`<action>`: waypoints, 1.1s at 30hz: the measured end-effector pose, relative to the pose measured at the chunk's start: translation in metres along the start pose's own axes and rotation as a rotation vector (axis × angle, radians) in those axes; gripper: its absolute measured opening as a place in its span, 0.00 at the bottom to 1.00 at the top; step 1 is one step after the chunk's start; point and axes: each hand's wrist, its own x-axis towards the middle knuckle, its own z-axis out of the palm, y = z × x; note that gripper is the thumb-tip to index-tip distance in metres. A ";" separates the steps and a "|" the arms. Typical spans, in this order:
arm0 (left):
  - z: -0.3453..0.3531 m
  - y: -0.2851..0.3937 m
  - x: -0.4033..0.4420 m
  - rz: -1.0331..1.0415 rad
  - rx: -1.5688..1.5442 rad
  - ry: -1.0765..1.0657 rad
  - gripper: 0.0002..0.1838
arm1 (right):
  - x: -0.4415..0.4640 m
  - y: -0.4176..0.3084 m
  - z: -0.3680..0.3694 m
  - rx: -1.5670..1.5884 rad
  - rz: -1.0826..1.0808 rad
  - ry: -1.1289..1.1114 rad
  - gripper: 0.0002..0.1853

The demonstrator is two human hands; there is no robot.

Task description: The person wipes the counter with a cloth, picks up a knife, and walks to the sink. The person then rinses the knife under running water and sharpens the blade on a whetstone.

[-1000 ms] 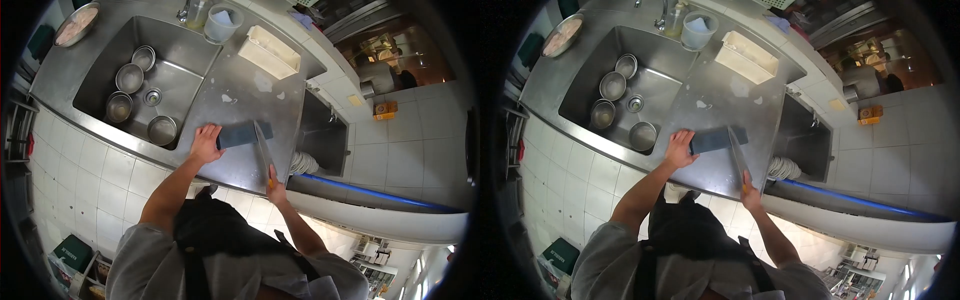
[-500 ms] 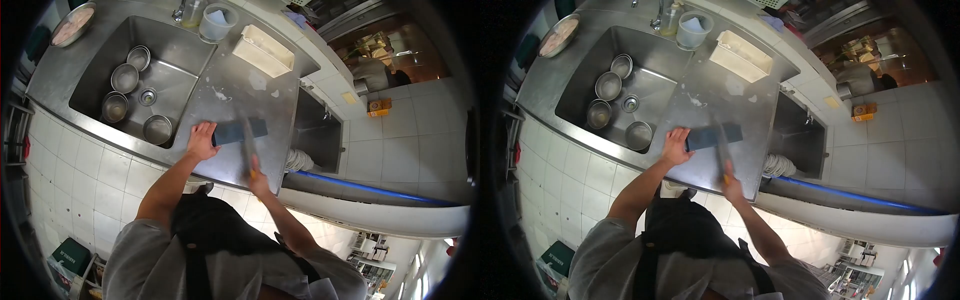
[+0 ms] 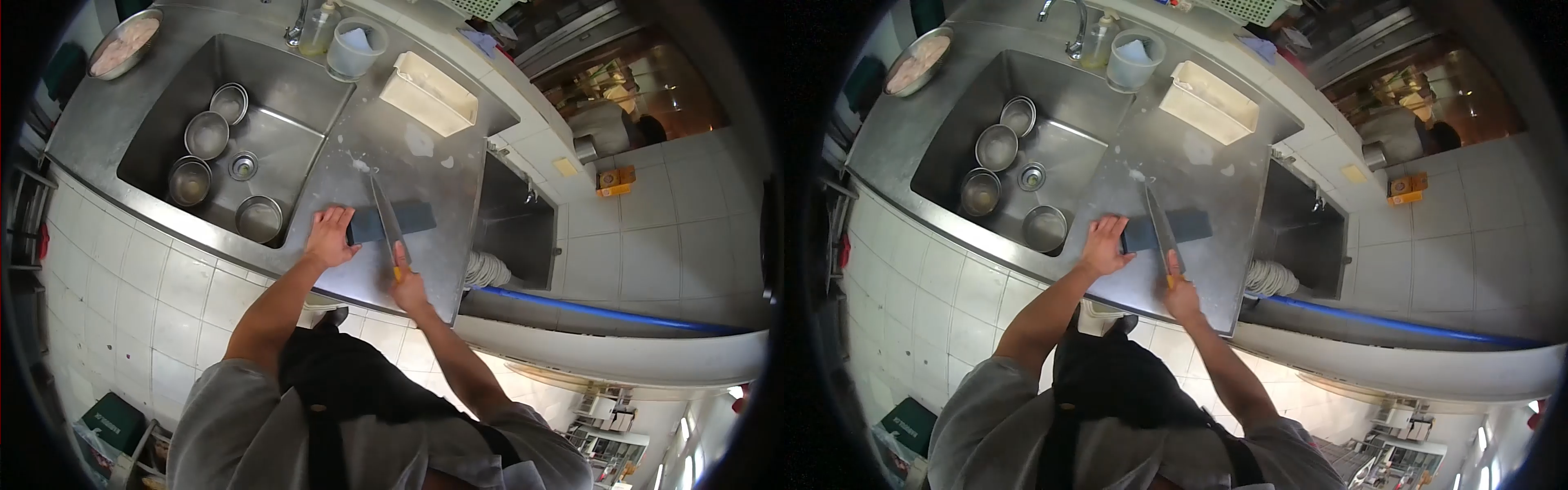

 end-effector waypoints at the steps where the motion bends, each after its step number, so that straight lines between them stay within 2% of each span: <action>1: -0.001 -0.001 -0.001 0.022 -0.003 0.003 0.44 | -0.011 0.004 -0.007 0.010 0.003 0.004 0.52; 3: -0.001 0.002 -0.003 0.019 0.004 0.000 0.44 | -0.053 0.037 -0.038 -0.049 0.142 -0.079 0.51; 4: -0.001 0.003 0.000 0.002 0.014 0.006 0.44 | -0.069 0.053 -0.042 -0.058 0.141 -0.070 0.51; 6: 0.003 0.000 0.002 0.003 0.015 0.020 0.45 | -0.092 0.087 -0.029 0.048 -0.002 0.122 0.51; 7: 0.005 0.001 0.000 0.010 0.020 0.025 0.45 | -0.080 0.086 -0.016 0.075 0.071 0.000 0.51; 8: 0.005 0.001 0.001 0.012 0.020 0.022 0.45 | -0.057 0.067 0.000 0.065 -0.218 0.174 0.50; 9: 0.003 0.002 -0.001 -0.001 0.019 0.002 0.44 | -0.035 0.038 -0.001 0.093 -0.046 0.025 0.49; 10: 0.002 0.002 0.000 -0.015 0.020 -0.011 0.43 | -0.018 0.006 -0.012 0.085 0.023 -0.064 0.49; 13: -0.004 0.004 0.002 -0.023 0.042 -0.058 0.44 | -0.015 0.014 -0.024 0.004 -0.052 -0.028 0.49; 15: -0.002 0.006 0.002 -0.019 0.057 -0.049 0.44 | -0.058 0.046 -0.042 0.008 0.110 -0.036 0.50; 18: 0.000 0.004 0.001 -0.025 0.078 -0.031 0.44 | -0.083 0.077 -0.021 0.155 0.062 0.075 0.50; 21: 0.000 0.005 -0.001 -0.010 0.079 -0.030 0.44 | -0.015 0.035 0.012 0.153 -0.045 0.017 0.51; 22: 0.000 0.005 0.000 -0.008 0.081 -0.019 0.44 | -0.014 0.032 0.002 0.153 -0.047 0.018 0.51; 24: -0.003 0.003 0.000 -0.007 0.071 -0.028 0.44 | -0.026 0.026 -0.022 -0.063 -0.020 -0.072 0.51; 25: -0.002 0.003 0.000 -0.003 0.048 -0.035 0.44 | -0.047 0.051 -0.017 0.007 -0.051 0.047 0.50; 26: -0.002 0.005 0.001 0.003 0.043 -0.037 0.44 | -0.069 0.069 -0.015 0.005 -0.044 0.051 0.50; 28: -0.005 0.008 0.001 -0.018 0.070 -0.042 0.44 | -0.091 0.092 -0.014 0.021 0.065 0.141 0.48; 29: -0.005 0.006 0.001 -0.017 0.075 -0.046 0.44 | -0.079 0.088 -0.005 0.028 0.067 0.141 0.48; 31: 0.000 0.006 0.001 -0.027 0.061 -0.032 0.44 | -0.030 0.063 0.019 0.135 -0.119 0.071 0.51; 32: 0.003 0.005 0.000 -0.011 0.061 -0.039 0.44 | -0.016 0.004 -0.013 0.139 0.079 -0.131 0.50; 33: 0.003 0.002 0.001 0.005 0.056 -0.023 0.45 | -0.003 -0.009 -0.011 0.019 -0.020 -0.073 0.50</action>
